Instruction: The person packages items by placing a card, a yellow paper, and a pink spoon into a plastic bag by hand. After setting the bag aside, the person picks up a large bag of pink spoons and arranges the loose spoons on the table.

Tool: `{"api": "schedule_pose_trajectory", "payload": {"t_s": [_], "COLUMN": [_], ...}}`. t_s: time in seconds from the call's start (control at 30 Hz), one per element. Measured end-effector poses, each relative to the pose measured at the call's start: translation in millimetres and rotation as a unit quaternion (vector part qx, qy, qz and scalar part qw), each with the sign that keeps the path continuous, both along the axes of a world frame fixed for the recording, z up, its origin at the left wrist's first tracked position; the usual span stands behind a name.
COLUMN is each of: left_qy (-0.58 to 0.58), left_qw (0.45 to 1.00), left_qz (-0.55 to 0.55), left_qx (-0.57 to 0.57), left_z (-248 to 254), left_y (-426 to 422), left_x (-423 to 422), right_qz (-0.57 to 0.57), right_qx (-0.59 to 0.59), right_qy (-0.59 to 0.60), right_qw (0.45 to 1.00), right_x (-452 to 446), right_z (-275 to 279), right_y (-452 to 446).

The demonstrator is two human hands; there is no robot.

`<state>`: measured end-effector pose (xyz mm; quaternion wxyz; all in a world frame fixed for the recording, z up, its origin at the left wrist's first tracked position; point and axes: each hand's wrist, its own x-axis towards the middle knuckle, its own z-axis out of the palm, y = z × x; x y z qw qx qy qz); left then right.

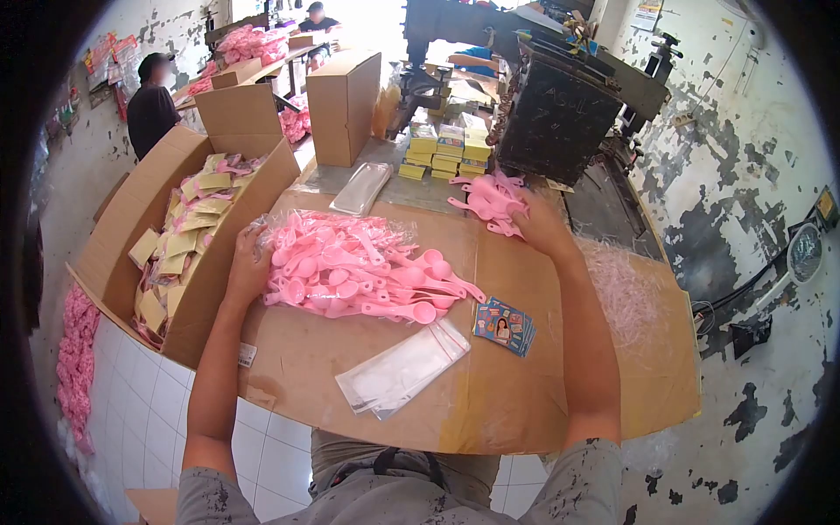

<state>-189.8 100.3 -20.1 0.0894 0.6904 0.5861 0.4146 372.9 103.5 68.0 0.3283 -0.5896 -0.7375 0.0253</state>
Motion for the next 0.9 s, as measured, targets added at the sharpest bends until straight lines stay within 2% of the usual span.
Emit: {"api": "schedule_pose_trajectory", "payload": {"t_s": [0.1,0.17,0.27,0.37,0.47,0.57,0.67,0.77,0.9], "left_qy": [0.006,0.006,0.003,0.003,0.001,-0.001,0.000,0.000,-0.005], "left_qw": [1.000,1.000,1.000,1.000,1.000,1.000,1.000,1.000,1.000], "left_qz": [0.001,0.001,-0.002,-0.002,0.000,0.000,-0.003,0.000,0.001], "left_qx": [0.007,0.007,0.002,0.002,0.002,0.002,0.004,0.007,-0.008], "left_z": [-2.5,-3.5,-1.9,-0.3,-1.7,0.3,-0.8,-3.0,2.6], "left_y": [3.0,2.8,1.7,1.7,1.8,1.5,2.1,2.4,-1.3], "left_x": [-2.1,-2.9,-0.6,-1.9,-1.8,0.2,-1.1,-2.4,1.1], "right_qz": [0.022,0.167,0.136,0.161,0.163,0.175,0.165,0.154,0.100], "right_qx": [0.045,-0.156,-0.188,-0.224,-0.280,-0.074,-0.062,-0.183,-0.202], "right_qy": [-0.090,0.010,-0.035,0.020,0.130,0.031,0.027,-0.031,-0.075], "right_qw": [0.995,0.973,0.972,0.961,0.937,0.981,0.984,0.971,0.971], "right_x": [-17.6,-42.1,-90.9,-88.6,-81.6,-93.6,-111.3,-109.7,-100.2], "right_z": [-14.1,-26.4,-28.9,-41.7,-43.6,-52.5,-61.0,-52.4,-27.9], "right_y": [-11.1,-19.3,-48.5,-36.6,-17.7,-9.7,-8.9,-4.4,-8.2]}}
